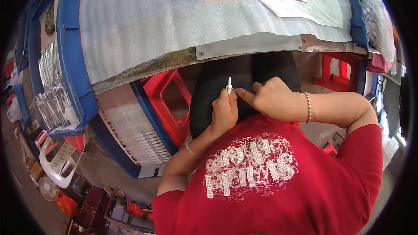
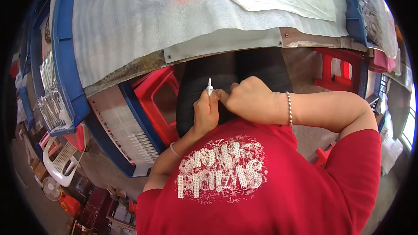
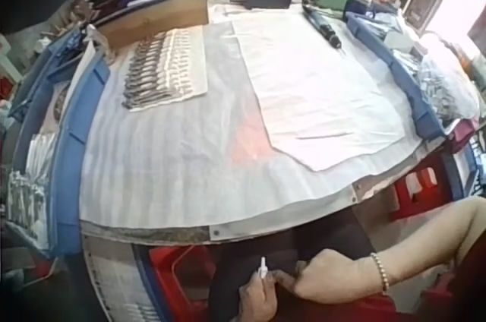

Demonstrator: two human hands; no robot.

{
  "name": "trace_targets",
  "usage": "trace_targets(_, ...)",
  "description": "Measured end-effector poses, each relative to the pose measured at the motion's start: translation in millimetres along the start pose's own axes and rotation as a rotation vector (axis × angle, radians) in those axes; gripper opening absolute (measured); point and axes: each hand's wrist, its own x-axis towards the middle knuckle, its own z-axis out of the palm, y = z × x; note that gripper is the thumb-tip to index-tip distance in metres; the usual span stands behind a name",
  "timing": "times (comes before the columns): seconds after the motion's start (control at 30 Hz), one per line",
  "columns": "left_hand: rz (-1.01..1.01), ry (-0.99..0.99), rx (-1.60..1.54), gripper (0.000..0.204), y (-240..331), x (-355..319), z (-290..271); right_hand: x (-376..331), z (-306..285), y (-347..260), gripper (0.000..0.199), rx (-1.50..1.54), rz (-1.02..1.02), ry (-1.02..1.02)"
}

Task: The recorder is assembling small plastic and metal components, likely for medical or technical use, at a workstation.

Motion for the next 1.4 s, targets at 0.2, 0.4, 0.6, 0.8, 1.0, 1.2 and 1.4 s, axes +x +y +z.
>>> trace_targets(0.2, -0.031, -0.018, 0.109, 0.016, -4.5, -0.9, 0.8, 0.2, 49.5, 15.0, 0.040, 1.302, 0.382, 0.180)
trace_targets(0.4, 0.008, -0.018, 0.007, 0.016, -3.9, -4.1, 4.2, -5.7, -3.8, 5.3, 0.039, -0.002, 0.048, 0.072)
trace_targets(0.6, 0.025, 0.018, 0.026, 0.016, -5.2, -2.5, 4.4, 0.7, 0.0, -2.9, 0.044, -0.143, -0.075, 0.000)
trace_targets(0.8, -0.015, -0.014, 0.033, 0.015, -5.5, 1.3, 1.0, 5.7, 12.3, 1.4, 0.030, 0.334, 0.233, 0.029)
trace_targets(1.0, 0.036, -0.024, -0.034, 0.013, -4.9, -2.6, 2.9, -2.0, 12.4, 12.1, 0.020, 1.314, 0.603, -0.039)
trace_targets(1.2, -0.291, -0.016, -0.126, 0.016, 4.3, -8.3, 0.1, -26.3, -102.7, -35.5, 0.032, 1.232, -0.082, 0.162)
trace_targets(1.4, -0.425, -0.139, -0.474, 0.020, 11.8, -9.4, -6.9, 21.6, -139.3, -61.6, 0.018, 1.902, -0.003, -0.012)
